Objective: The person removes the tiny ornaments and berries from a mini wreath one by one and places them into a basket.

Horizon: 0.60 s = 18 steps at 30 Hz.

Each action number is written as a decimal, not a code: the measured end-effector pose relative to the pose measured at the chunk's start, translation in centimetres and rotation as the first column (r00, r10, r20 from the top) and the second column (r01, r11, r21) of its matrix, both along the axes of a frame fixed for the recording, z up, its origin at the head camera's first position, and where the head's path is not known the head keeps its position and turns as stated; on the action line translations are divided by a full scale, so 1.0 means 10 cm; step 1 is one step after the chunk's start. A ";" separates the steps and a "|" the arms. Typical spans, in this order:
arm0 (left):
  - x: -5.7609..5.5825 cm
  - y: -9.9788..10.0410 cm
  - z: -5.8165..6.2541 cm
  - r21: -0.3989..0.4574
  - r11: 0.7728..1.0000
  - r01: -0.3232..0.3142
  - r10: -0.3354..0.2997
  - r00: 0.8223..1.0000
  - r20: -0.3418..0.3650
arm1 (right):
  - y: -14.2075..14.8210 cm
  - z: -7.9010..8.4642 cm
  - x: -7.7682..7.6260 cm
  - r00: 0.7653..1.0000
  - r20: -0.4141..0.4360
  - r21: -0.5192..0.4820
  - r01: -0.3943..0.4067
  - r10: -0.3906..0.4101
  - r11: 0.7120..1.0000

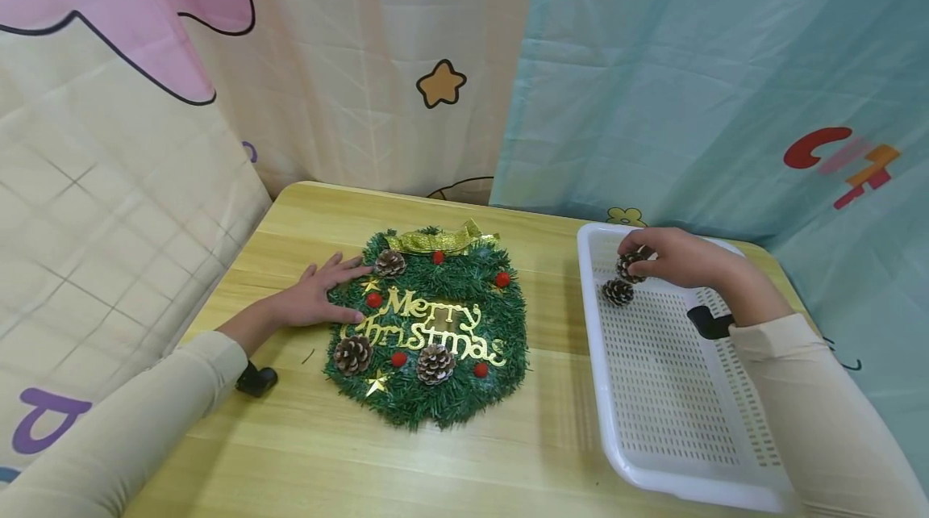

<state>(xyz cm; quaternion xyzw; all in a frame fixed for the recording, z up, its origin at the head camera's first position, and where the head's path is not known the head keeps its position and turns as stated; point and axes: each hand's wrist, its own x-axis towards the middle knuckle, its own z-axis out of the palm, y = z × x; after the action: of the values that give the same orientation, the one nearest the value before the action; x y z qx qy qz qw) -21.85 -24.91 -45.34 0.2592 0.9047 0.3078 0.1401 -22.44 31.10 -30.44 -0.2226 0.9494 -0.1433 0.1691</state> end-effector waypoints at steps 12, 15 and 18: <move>0.01 0.00 0.01 -0.008 1.000 -0.001 0.001 1.000 0.010 | 0.27 -0.24 -0.11 0.997 0.051 0.043 0.061 -0.063 0.997; 0.01 0.00 0.00 -0.010 1.000 -0.004 0.004 1.000 0.008 | 0.33 -0.31 -0.12 0.996 0.049 0.051 0.072 -0.074 0.996; 0.01 0.00 0.00 -0.010 1.000 -0.004 0.004 1.000 0.005 | 0.38 -0.36 -0.13 0.996 0.049 0.053 0.077 -0.080 0.996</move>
<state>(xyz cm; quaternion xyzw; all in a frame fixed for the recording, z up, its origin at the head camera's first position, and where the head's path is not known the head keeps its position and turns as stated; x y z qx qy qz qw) -21.76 -24.90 -45.38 0.2561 0.9063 0.3043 0.1430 -23.74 34.92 -34.07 -0.1771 0.9561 -0.1313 0.1932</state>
